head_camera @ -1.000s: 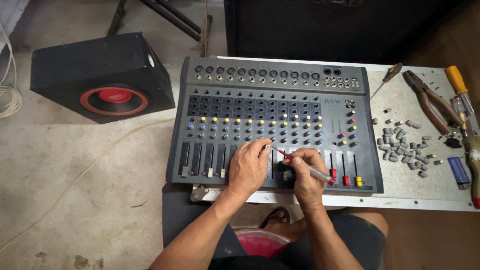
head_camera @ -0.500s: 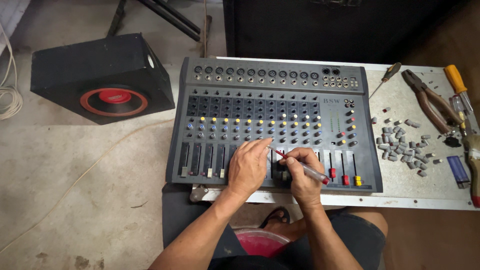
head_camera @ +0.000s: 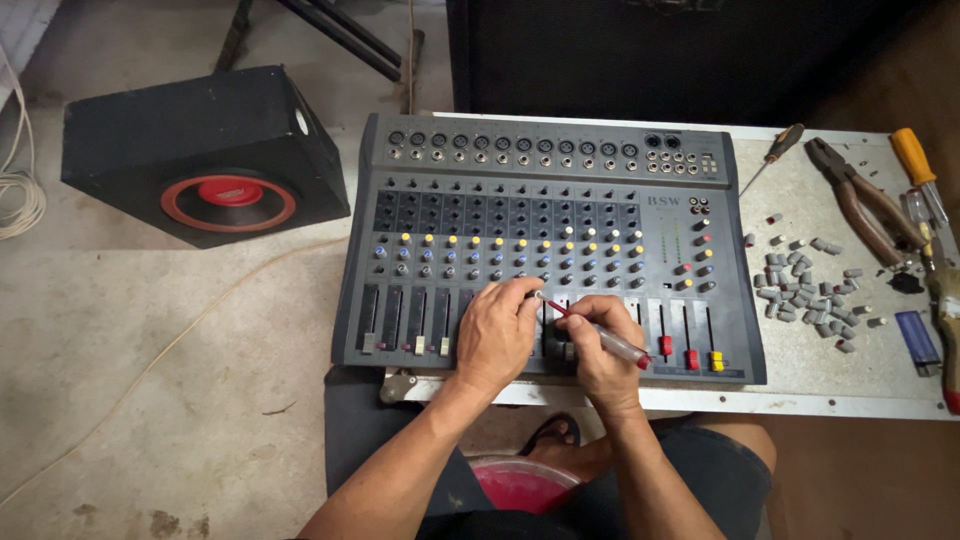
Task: The person sits at a workbench and uses a screwdriver to remove and replace knobs on an audio mixing console, working on the knobs one at a time while loose knob caps sit on the bench beside the mixer.
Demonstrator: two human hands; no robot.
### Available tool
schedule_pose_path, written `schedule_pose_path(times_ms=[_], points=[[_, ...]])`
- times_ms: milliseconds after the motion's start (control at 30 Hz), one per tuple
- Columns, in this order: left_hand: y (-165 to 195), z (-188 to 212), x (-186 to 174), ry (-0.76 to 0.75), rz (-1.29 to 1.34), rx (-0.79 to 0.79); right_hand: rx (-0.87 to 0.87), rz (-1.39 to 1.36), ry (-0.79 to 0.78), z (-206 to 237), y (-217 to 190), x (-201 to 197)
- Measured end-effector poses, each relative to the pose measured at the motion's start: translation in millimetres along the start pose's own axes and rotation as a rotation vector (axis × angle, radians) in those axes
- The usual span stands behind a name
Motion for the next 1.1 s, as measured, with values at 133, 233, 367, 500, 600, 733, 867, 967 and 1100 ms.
schedule_pose_path(times_ms=[133,233,367,500,600,733,867,967,1100], points=[[0.5,0.1,-0.2,-0.005,-0.003,0.023,0.002,0.039,-0.011,-1.2,-3.6,3.1],[0.0,0.3,0.3,-0.021,-0.002,0.013,0.023,0.055,-0.040,-3.4,-4.1,4.8],[-0.1,0.0,-0.4,-0.036,0.005,0.008,0.114,0.007,-0.012,-4.8,-0.9,1.5],[1.7,0.5,-3.5,-0.011,-0.007,0.037,0.116,-0.128,0.083,1.0,3.0,-1.9],[3.5,0.5,-4.9,0.009,0.009,0.024,0.088,-0.156,0.103,3.1,4.3,-1.1],[4.7,0.3,-3.7,0.024,0.018,0.000,0.061,-0.194,0.108,4.1,3.3,-1.4],[4.5,0.4,-2.9,0.040,0.028,-0.019,0.044,-0.160,0.103,2.4,1.5,0.0],[4.5,0.9,-3.2,0.027,0.029,-0.048,0.035,-0.141,0.090,2.4,-0.1,0.3],[5.0,0.5,-3.8,0.025,0.024,-0.042,0.044,-0.125,0.089,1.7,-0.4,0.6]])
Point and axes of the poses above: each hand's wrist, its own z-axis away from the middle knuckle, its own x-axis out of the palm, y = z × x, the point moved 1 cm from there along -z, towards the middle knuckle, and after that the axes turned 1 degree about x, right-handed, at the moved point
